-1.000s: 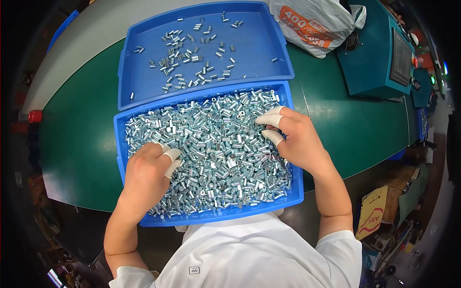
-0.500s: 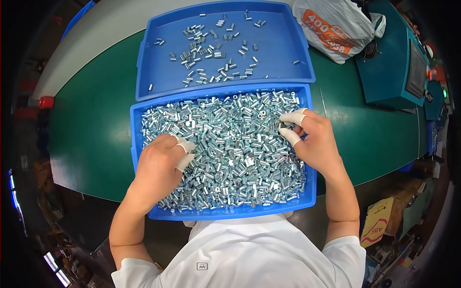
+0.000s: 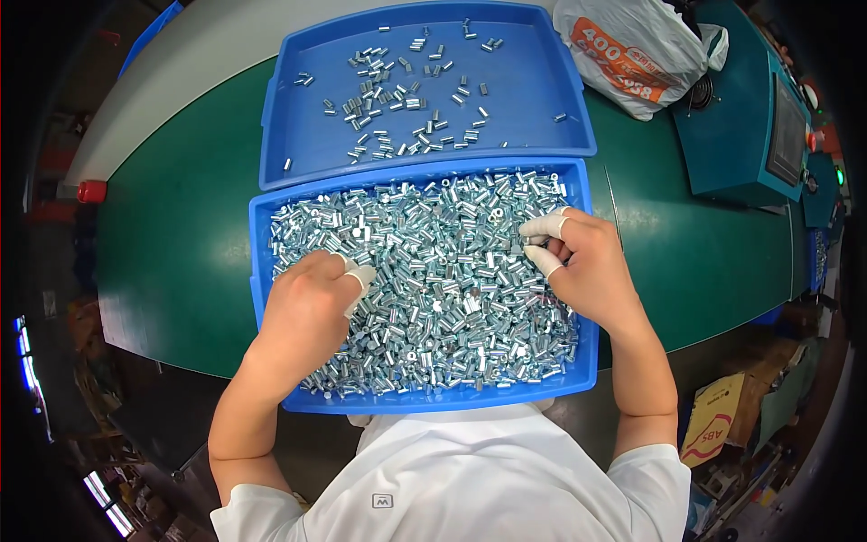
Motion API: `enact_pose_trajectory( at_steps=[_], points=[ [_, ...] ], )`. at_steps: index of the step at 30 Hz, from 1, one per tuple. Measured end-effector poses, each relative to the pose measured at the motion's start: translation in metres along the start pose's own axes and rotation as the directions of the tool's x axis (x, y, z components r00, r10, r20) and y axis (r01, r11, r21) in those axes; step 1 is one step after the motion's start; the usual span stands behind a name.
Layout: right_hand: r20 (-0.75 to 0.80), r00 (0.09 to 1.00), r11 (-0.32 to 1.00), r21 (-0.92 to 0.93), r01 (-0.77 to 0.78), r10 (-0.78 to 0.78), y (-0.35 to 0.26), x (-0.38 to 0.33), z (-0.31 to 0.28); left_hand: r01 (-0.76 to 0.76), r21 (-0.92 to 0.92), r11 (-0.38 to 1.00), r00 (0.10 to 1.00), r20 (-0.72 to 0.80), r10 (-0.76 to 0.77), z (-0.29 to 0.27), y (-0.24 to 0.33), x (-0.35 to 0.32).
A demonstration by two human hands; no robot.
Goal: Sorting and inspecting small metal screws from a blue bin on a factory workbench.
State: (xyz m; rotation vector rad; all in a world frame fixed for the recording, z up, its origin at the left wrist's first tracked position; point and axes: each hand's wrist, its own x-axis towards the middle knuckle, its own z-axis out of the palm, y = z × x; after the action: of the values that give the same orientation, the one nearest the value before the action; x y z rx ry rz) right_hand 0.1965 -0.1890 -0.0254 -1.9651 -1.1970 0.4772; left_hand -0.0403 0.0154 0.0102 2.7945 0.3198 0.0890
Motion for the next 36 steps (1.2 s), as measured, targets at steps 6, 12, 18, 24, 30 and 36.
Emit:
enact_pose_trajectory(
  at_steps=[6,12,18,24,30,36],
  points=[
    [-0.022,1.0,0.999,0.047,0.008,-0.007,0.0,0.001,0.002,-0.022,0.037,0.999,1.0,-0.012,0.022,0.003,-0.003,0.001],
    [0.006,1.0,1.0,0.027,-0.002,0.002,-0.002,0.001,0.001,-0.013,0.019,1.0,0.999,-0.053,0.014,0.007,-0.003,0.0],
    [-0.002,1.0,0.998,0.062,0.022,-0.022,-0.002,0.001,0.0,-0.018,0.054,0.998,0.997,-0.071,0.022,0.01,-0.002,-0.002],
    [-0.026,0.997,0.993,0.098,0.069,-0.067,0.0,0.002,0.0,-0.006,0.054,0.999,0.999,-0.036,0.008,0.01,-0.002,-0.001],
    [-0.034,0.998,0.99,0.125,0.059,-0.056,0.002,0.001,-0.001,-0.016,-0.001,1.0,0.999,0.032,0.016,0.007,-0.008,-0.002],
    [-0.031,0.998,0.984,0.164,0.063,-0.059,0.006,0.002,-0.001,0.013,0.029,1.0,1.0,0.027,-0.014,0.005,0.0,-0.001]
  ],
)
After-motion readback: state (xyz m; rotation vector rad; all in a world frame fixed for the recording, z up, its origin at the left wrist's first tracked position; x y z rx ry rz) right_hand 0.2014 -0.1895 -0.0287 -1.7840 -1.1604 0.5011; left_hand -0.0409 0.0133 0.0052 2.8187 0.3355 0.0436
